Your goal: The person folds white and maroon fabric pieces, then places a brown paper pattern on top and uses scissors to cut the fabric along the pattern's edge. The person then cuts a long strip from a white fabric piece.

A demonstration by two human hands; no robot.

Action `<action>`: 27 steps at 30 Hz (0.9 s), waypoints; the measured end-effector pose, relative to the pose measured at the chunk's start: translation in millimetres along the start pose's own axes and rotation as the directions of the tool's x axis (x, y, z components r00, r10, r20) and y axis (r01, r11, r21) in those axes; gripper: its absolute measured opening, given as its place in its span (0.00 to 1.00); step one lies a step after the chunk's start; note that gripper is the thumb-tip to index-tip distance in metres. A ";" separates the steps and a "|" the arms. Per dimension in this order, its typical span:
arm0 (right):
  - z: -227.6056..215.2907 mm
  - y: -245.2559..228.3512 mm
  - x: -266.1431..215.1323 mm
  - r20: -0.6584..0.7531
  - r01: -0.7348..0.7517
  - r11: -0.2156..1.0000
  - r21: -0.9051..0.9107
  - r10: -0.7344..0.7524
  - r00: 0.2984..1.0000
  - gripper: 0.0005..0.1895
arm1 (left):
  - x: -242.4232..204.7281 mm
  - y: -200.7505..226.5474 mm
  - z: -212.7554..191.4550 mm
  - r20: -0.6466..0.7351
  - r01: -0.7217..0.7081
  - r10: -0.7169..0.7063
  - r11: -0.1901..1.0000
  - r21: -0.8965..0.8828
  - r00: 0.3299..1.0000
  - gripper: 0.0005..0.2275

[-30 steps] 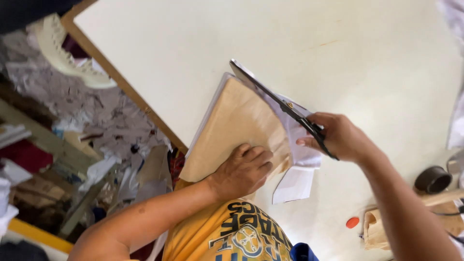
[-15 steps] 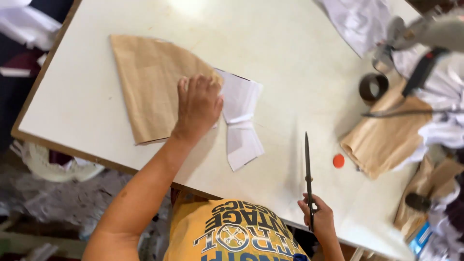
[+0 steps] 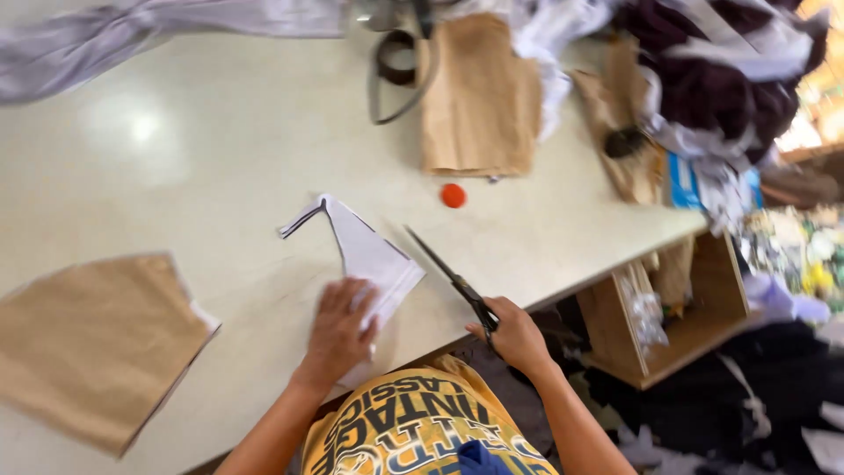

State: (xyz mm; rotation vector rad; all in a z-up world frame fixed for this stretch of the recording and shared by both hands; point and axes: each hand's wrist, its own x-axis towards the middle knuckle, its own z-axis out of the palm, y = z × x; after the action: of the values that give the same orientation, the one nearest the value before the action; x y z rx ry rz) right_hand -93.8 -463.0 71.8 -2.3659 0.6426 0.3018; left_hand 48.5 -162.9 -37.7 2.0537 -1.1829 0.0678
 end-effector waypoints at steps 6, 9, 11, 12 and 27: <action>-26.1 15.6 19.9 -0.062 0.078 0.996 0.051 -0.075 0.995 0.36 | 7.2 -2.3 17.3 -0.108 0.223 -0.198 0.915 0.337 0.974 0.13; -33.4 41.6 37.9 -0.084 0.146 0.982 -0.120 -0.157 0.984 0.39 | 22.8 18.1 31.6 -0.171 0.240 -0.190 0.904 0.354 0.967 0.11; -41.6 52.9 49.6 -0.078 0.225 0.940 -0.255 -0.252 0.965 0.39 | 35.9 29.9 43.6 -0.138 0.311 -0.280 0.882 0.353 0.950 0.09; -44.3 52.7 57.9 -0.066 0.242 0.939 -0.246 -0.265 0.962 0.39 | 34.6 30.5 50.8 -0.142 0.323 -0.291 0.872 0.367 0.946 0.09; -85.8 37.1 105.8 0.365 0.126 0.980 -0.155 -0.061 0.929 0.41 | 19.6 82.4 46.4 0.042 0.232 -0.253 0.934 0.271 0.967 0.13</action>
State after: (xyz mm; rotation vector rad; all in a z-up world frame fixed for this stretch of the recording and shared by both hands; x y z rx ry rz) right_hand -18.9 -582.5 77.5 -2.4086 0.3377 0.7557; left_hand -17.2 -230.1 -15.6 2.4444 -0.9979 0.0289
